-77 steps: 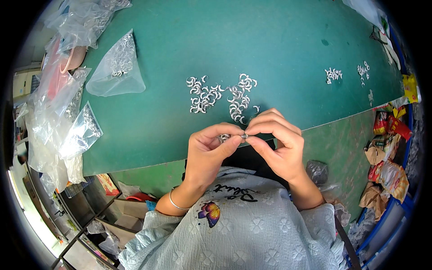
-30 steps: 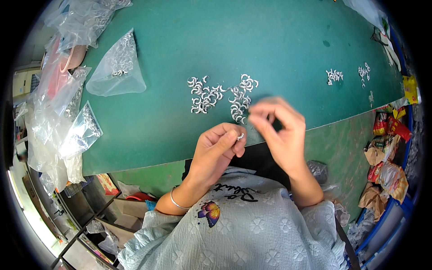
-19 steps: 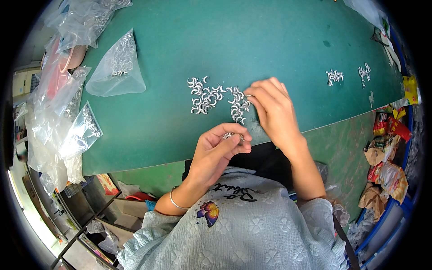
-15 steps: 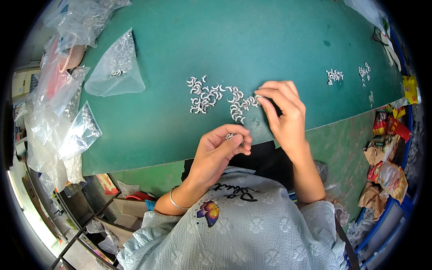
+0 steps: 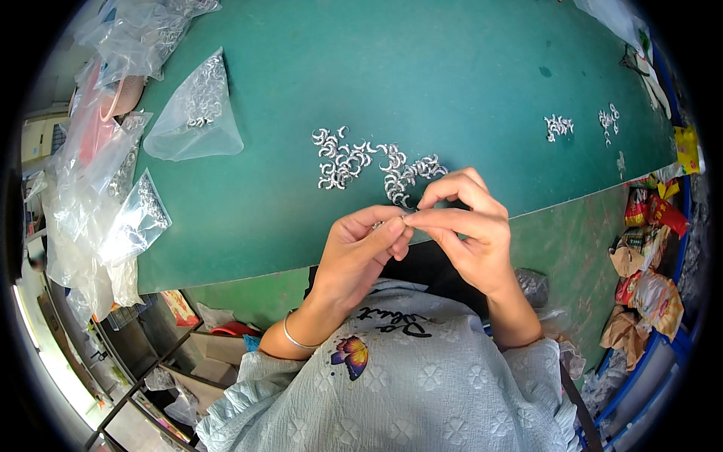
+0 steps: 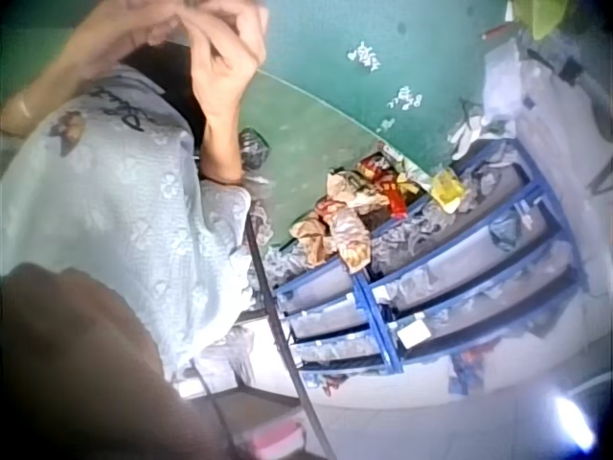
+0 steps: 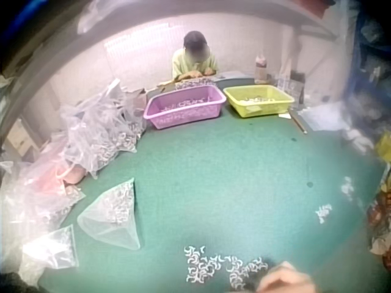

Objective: The person sits at a green workbench and repeatedly picks up small silver metal hooks and screws. They manually thread the screws into the hooks and place the assembled units into a pile on the table. The person occasionally gathers loose parts from the table surface to continue the assembly process.

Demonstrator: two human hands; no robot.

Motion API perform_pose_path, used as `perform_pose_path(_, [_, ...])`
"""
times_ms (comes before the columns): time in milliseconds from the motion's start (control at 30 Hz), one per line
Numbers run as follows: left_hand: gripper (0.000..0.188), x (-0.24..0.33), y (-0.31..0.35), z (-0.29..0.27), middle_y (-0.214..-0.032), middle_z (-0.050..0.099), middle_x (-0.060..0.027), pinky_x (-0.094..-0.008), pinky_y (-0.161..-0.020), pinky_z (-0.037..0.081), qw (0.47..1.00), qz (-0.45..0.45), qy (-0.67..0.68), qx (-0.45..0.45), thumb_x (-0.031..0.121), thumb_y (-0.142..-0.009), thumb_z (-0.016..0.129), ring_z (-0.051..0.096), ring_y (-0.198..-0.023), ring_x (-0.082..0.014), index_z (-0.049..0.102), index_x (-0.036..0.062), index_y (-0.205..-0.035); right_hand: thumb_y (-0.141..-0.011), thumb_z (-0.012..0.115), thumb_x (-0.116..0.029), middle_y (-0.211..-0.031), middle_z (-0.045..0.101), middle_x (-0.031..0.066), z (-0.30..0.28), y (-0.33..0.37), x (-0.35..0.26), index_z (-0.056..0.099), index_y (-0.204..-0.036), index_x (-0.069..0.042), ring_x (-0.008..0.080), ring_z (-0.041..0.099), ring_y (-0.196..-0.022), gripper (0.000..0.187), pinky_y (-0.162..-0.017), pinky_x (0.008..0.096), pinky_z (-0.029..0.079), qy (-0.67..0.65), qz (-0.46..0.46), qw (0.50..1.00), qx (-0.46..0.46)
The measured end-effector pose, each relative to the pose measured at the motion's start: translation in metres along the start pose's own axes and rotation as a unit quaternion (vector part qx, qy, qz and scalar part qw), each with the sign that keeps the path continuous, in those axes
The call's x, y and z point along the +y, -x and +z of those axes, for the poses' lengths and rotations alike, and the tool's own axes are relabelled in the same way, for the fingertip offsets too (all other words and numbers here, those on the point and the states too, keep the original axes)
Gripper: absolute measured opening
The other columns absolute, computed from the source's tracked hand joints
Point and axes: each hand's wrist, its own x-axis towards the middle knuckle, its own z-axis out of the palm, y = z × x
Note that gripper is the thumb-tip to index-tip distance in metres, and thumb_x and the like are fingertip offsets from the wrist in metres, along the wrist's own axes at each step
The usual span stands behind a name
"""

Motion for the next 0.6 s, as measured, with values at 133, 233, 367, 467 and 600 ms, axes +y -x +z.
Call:
perform_pose_path(133, [0.013,0.001,0.002,0.002,-0.082,0.059,-0.0062,-0.0230,-0.061,0.041,0.998,0.035,-0.055,0.013,0.005,-0.085,0.056,0.050,-0.069,-0.0091,0.060,-0.0026,-0.095,-0.067,0.065,0.006,-0.081,0.060,0.0092,0.005,0.004,-0.002,0.063,-0.084,0.001,0.0194,0.054,-0.076,0.018,-0.064,0.0283,0.043,-0.095,0.038,0.994,0.039])
perform_pose_path(233, [0.013,0.000,0.004,0.003,-0.083,0.059,-0.0068,-0.0225,-0.061,0.040,0.996,0.058,-0.071,0.017,0.002,-0.084,0.056,0.050,-0.069,-0.0087,0.060,-0.0028,-0.095,-0.069,0.065,0.005,-0.083,0.062,0.0115,0.006,0.009,-0.001,0.059,-0.087,0.004,0.0210,0.056,-0.077,0.020,-0.068,0.0290,0.044,-0.138,0.077,0.986,0.047])
perform_pose_path(367, [0.012,0.002,0.005,0.005,-0.085,0.058,-0.0073,-0.0219,-0.061,0.040,0.991,0.088,-0.098,0.017,0.000,-0.083,0.055,0.050,-0.069,-0.0087,0.060,-0.0030,-0.094,-0.068,0.065,0.006,-0.080,0.061,0.0111,0.004,0.005,-0.007,0.061,-0.083,0.003,0.0205,0.056,-0.075,0.015,-0.067,0.0288,0.043,-0.118,0.063,0.991,0.031])
perform_pose_path(467, [0.011,0.000,0.004,0.006,-0.087,0.058,-0.0025,-0.0168,-0.062,0.040,0.984,0.154,-0.093,-0.001,-0.001,-0.083,0.057,0.051,-0.073,-0.0040,0.060,-0.0022,-0.093,-0.068,0.066,0.005,-0.077,0.061,0.0107,0.005,0.003,-0.011,0.062,-0.080,0.003,0.0203,0.056,-0.074,0.013,-0.066,0.0288,0.043,-0.098,0.052,0.994,0.021])
perform_pose_path(600, [0.011,0.001,0.006,0.007,-0.088,0.058,-0.0048,-0.0189,-0.065,0.040,0.984,0.146,-0.099,0.001,-0.002,-0.083,0.055,0.051,-0.076,-0.0067,0.059,-0.0029,-0.093,-0.067,0.067,0.004,-0.077,0.061,0.0105,0.006,0.003,-0.012,0.062,-0.080,0.003,0.0200,0.056,-0.073,0.014,-0.065,0.0287,0.043,-0.102,0.059,0.993,0.023])
